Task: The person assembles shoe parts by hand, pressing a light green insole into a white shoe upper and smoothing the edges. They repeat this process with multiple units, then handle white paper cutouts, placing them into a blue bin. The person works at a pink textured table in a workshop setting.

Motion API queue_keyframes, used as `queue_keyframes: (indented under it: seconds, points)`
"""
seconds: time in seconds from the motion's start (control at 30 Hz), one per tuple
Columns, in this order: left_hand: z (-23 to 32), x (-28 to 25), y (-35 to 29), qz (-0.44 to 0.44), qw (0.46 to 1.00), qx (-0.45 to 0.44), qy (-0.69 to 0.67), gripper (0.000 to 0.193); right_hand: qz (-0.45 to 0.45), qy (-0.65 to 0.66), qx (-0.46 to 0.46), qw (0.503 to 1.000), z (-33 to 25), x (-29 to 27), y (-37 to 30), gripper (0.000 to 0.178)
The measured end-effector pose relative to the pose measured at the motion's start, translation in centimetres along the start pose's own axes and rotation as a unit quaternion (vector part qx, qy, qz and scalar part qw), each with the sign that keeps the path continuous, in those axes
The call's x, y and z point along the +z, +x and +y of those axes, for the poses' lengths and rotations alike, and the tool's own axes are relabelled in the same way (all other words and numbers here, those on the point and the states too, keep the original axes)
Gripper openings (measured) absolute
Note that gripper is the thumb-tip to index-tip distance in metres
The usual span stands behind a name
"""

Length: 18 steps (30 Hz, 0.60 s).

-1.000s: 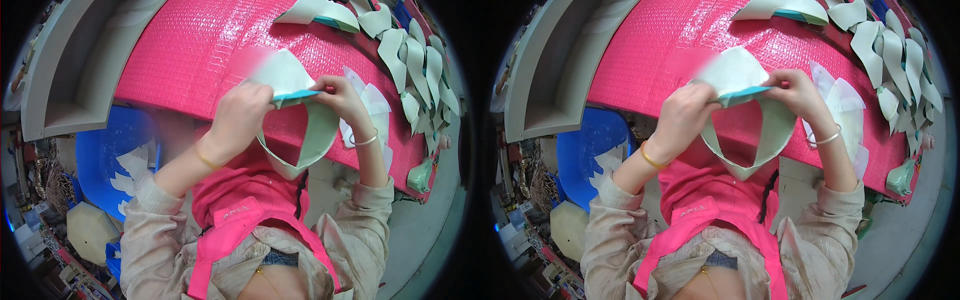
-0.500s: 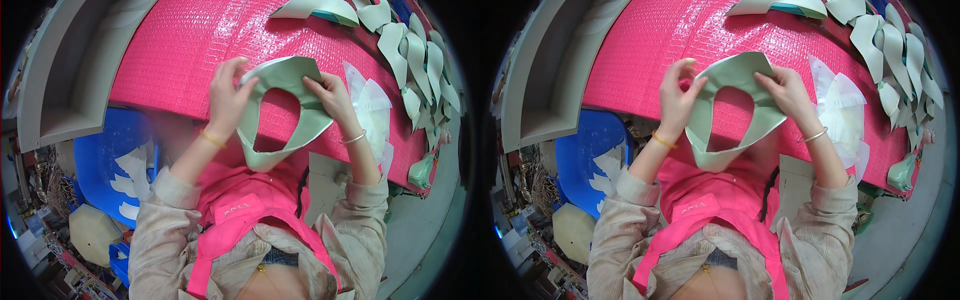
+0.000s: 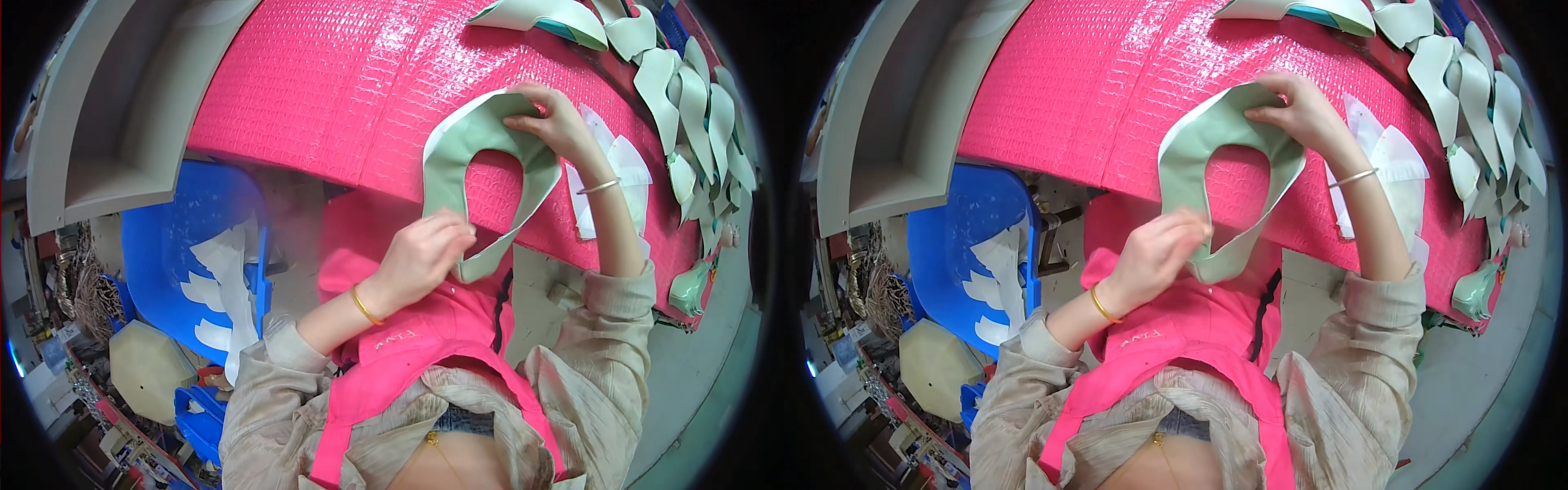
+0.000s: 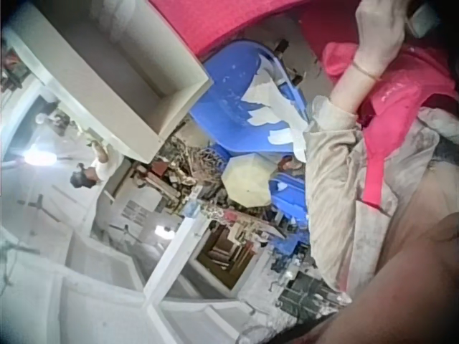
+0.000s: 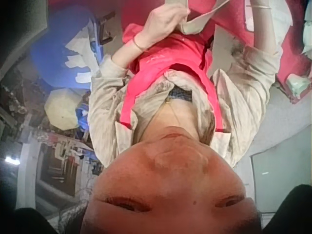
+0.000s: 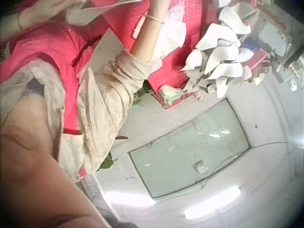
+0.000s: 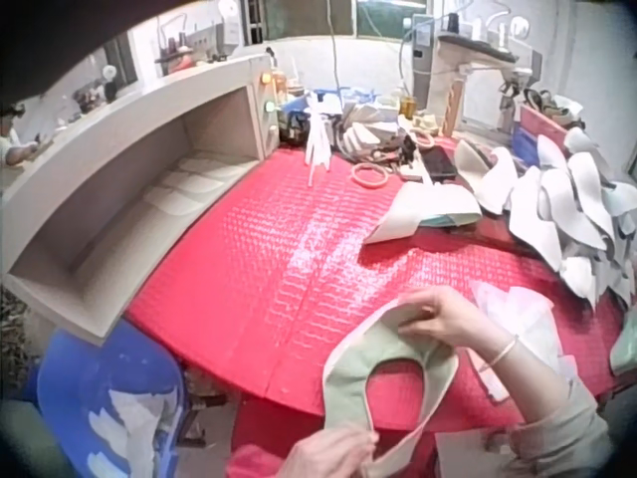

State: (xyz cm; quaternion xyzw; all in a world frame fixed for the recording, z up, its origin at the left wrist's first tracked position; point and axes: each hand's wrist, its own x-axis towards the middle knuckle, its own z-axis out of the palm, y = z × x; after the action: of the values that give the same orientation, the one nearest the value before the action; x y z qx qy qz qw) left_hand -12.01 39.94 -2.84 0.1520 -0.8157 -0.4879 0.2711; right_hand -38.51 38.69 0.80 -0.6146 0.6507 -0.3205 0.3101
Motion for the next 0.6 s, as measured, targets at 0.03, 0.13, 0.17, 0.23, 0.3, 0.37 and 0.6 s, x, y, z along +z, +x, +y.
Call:
queue_keyframes:
  seconds: [0.03,0.13,0.17,0.23,0.3,0.37,0.6]
  points:
    - [0.2,0.2,0.3,0.014,0.998,-0.011,0.066,0.018,0.000,-0.105,-0.084,0.991,-1.2,-0.1,0.1,0.041]
    - [-0.1,0.5,1.2,0.009,0.970,-0.018,0.242,0.041,-0.024,-0.296,-0.203,0.933,-3.4,1.1,1.2,0.053]
    - [0.0,0.5,1.1,0.015,0.966,-0.023,0.258,0.041,-0.033,-0.351,-0.238,0.905,-4.1,1.8,1.7,0.053]
    - [0.4,1.1,1.2,0.018,0.958,-0.029,0.284,0.041,-0.132,-0.372,-0.158,0.905,-5.4,2.5,2.7,0.046]
    - [0.5,1.5,1.2,0.028,0.959,-0.040,0.281,0.042,-0.249,-0.323,-0.024,0.913,-7.0,2.5,3.6,0.043]
    - [0.5,1.7,1.0,0.034,0.958,-0.046,0.280,0.042,-0.246,-0.282,-0.086,0.923,-5.2,2.7,3.4,0.036]
    - [-0.4,1.9,1.2,0.024,0.936,-0.030,0.350,0.045,-0.296,-0.306,-0.060,0.903,-6.2,3.7,4.3,0.027]
